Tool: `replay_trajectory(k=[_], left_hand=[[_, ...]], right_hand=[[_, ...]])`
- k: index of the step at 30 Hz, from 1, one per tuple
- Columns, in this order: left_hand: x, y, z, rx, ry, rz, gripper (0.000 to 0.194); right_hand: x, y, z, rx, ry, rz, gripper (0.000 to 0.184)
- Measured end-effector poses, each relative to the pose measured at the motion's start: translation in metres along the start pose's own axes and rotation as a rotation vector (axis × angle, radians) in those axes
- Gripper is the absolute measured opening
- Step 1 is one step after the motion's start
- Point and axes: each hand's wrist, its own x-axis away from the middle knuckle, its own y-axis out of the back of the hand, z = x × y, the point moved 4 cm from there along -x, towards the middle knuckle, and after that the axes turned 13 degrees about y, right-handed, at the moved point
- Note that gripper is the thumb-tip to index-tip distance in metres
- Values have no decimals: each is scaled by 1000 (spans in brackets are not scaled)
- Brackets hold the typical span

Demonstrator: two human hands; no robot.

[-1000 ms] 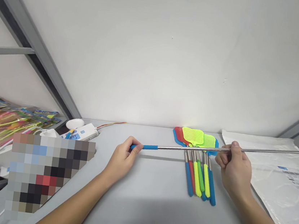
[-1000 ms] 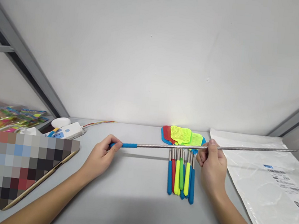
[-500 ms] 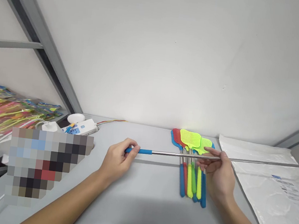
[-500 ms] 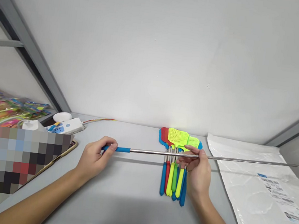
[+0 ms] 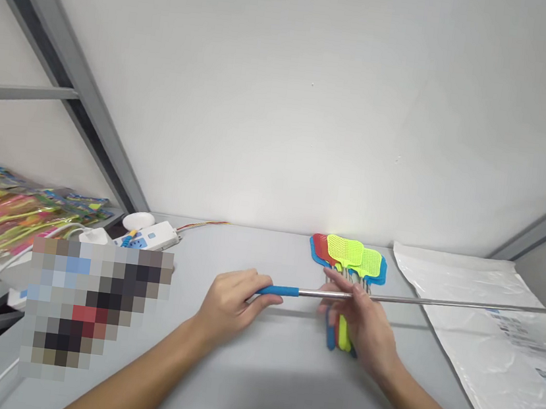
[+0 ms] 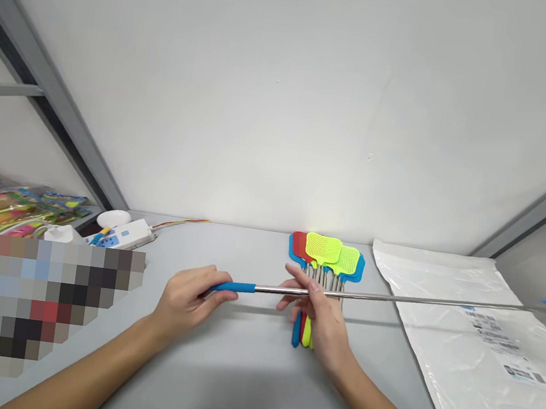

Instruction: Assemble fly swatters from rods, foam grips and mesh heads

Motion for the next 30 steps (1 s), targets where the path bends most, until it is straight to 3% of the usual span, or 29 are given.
replay_trajectory(k=[3, 7, 10, 15, 21, 26, 30], left_hand=[[-4, 7, 16, 18, 2, -38, 13], [-8, 12, 40, 19, 115, -33, 9], [-10, 12, 51, 33, 191, -15, 10], [-6, 11, 47, 22, 230, -67, 8], [3, 4, 14, 25, 182, -89, 9], [7, -6, -21, -29, 33, -49, 14], [3, -1, -17, -13, 10, -32, 14]], right_hand=[[-12, 27, 16, -41, 72, -213, 47], [-30, 75, 25, -73, 162, -551, 43], [-37, 91, 21, -57, 165, -626, 35], [-27, 64, 12, -73, 163, -576, 38], [-9, 24, 9, -64, 166, -455, 48], [4, -6, -19, -83, -24, -173, 58], [5, -16, -19, 0, -20, -7, 56]])
